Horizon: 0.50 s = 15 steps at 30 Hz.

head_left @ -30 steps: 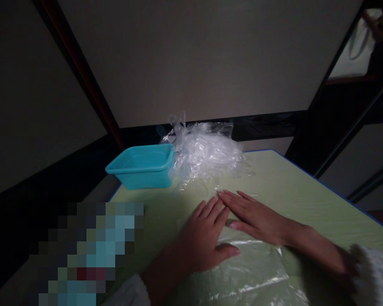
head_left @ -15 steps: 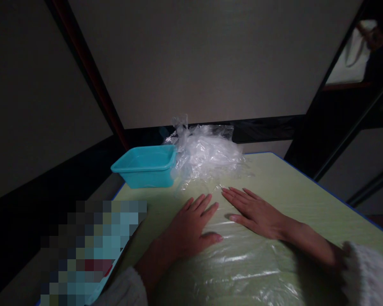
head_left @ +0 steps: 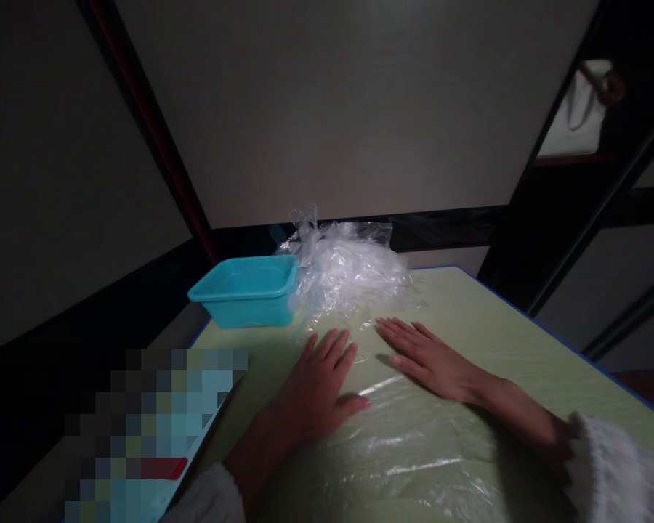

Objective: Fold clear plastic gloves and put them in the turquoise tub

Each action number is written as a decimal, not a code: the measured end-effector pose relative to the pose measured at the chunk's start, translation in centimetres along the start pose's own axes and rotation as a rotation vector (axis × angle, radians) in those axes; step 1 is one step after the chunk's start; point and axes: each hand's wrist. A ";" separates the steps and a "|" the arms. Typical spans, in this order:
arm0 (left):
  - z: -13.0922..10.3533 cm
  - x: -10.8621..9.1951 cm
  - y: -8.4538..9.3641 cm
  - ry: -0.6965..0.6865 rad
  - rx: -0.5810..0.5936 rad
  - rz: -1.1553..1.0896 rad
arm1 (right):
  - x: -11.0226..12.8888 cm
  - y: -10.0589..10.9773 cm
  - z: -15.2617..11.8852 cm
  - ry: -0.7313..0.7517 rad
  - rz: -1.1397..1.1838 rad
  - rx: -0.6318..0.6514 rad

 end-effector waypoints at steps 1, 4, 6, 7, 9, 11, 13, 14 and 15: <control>0.1 -0.4 0.0 0.003 -0.044 0.015 | 0.0 0.3 -0.1 -0.002 0.017 -0.012; 0.4 -2.3 -0.7 0.013 -0.178 0.014 | 0.7 1.0 -0.9 0.015 0.084 -0.025; 0.6 -3.6 -1.5 0.014 -0.168 -0.032 | 1.3 0.9 -1.4 0.055 0.083 0.028; 0.6 -4.0 -2.0 0.018 -0.159 -0.055 | 1.6 0.7 -1.7 0.073 0.071 0.059; 0.5 -4.4 -2.7 -0.022 -0.145 -0.081 | 2.0 0.0 -2.0 0.101 0.044 0.085; 0.2 -4.1 -3.2 -0.054 -0.135 -0.089 | 1.8 -0.8 -2.1 0.124 0.022 0.063; -0.1 -3.6 -3.2 -0.050 -0.131 -0.091 | 1.2 -1.4 -2.1 0.148 0.004 0.029; -0.3 -3.3 -3.1 -0.040 -0.125 -0.095 | 0.7 -1.5 -2.1 0.155 -0.001 0.017; -0.4 -3.1 -2.9 -0.031 -0.115 -0.099 | 0.3 -1.6 -2.0 0.159 -0.005 0.007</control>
Point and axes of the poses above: each hand's wrist, its own z-axis towards the middle knuckle, its own y-axis out of the back of the hand, x = y × z, and after that the axes turned 15 degrees about -y, right-handed
